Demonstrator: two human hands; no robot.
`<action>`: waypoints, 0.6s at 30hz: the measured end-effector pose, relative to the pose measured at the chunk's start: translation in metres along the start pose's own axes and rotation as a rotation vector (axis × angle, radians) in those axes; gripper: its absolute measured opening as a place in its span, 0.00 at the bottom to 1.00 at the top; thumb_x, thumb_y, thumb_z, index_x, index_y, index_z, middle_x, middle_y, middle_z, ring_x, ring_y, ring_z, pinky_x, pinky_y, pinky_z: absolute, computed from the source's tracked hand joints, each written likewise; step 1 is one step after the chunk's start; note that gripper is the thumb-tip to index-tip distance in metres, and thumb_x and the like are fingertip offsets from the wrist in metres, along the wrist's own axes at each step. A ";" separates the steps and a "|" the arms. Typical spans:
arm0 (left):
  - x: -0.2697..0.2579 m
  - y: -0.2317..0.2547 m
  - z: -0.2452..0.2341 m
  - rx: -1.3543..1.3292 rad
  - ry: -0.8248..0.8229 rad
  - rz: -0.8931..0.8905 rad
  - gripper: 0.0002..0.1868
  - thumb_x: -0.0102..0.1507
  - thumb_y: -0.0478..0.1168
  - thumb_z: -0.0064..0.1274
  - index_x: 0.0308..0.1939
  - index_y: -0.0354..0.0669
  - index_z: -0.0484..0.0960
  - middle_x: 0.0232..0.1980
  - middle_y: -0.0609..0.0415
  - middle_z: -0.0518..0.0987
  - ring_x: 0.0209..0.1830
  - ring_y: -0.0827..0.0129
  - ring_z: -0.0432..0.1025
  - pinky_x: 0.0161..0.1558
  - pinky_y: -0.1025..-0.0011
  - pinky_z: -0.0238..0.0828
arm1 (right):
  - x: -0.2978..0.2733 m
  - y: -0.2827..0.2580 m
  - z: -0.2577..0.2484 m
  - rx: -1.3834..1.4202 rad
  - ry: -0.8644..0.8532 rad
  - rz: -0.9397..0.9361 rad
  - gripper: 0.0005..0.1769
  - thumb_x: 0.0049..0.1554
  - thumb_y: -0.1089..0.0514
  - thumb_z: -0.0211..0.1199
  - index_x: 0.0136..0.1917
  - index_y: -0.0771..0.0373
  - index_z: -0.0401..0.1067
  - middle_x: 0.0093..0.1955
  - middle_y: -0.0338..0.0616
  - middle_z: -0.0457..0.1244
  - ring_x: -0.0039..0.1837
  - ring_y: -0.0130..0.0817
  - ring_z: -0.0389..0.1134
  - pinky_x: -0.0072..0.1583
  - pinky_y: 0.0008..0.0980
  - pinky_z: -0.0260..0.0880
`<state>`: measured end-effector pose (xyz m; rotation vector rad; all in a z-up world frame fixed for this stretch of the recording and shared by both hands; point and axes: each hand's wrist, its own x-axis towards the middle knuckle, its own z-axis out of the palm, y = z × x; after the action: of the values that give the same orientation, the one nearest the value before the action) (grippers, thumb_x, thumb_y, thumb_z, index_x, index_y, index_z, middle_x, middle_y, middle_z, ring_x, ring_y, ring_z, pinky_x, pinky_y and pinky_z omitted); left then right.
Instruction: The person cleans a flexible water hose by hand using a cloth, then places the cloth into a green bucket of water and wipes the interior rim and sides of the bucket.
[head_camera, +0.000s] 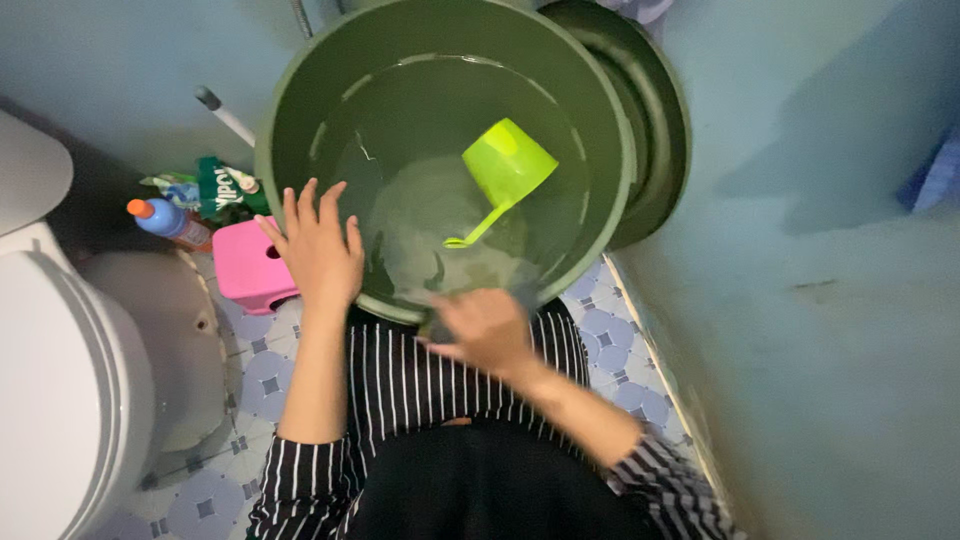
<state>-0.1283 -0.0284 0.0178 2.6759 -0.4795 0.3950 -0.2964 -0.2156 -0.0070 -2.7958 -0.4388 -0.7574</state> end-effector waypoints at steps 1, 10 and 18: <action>-0.001 0.000 0.000 0.001 -0.001 0.001 0.26 0.66 0.42 0.54 0.70 0.51 0.73 0.76 0.45 0.65 0.80 0.44 0.52 0.75 0.33 0.26 | 0.004 -0.015 0.006 0.000 0.012 0.014 0.41 0.46 0.26 0.72 0.62 0.54 0.76 0.39 0.38 0.65 0.40 0.33 0.66 0.45 0.34 0.64; -0.002 -0.005 -0.001 -0.002 -0.021 0.021 0.26 0.66 0.42 0.54 0.70 0.51 0.74 0.75 0.46 0.67 0.81 0.45 0.52 0.75 0.32 0.25 | -0.056 0.117 -0.014 0.184 0.062 -0.186 0.34 0.34 0.44 0.78 0.55 0.52 0.78 0.41 0.40 0.67 0.45 0.46 0.68 0.48 0.49 0.66; -0.006 0.002 -0.001 0.040 -0.013 0.068 0.25 0.67 0.43 0.54 0.69 0.50 0.75 0.76 0.44 0.67 0.81 0.45 0.52 0.75 0.31 0.24 | -0.044 0.090 -0.036 0.321 0.352 0.573 0.15 0.52 0.58 0.65 0.53 0.55 0.75 0.54 0.44 0.67 0.66 0.45 0.66 0.82 0.63 0.42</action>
<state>-0.1349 -0.0283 0.0170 2.7080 -0.5741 0.4115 -0.3191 -0.3193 -0.0104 -2.2461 0.2718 -0.9076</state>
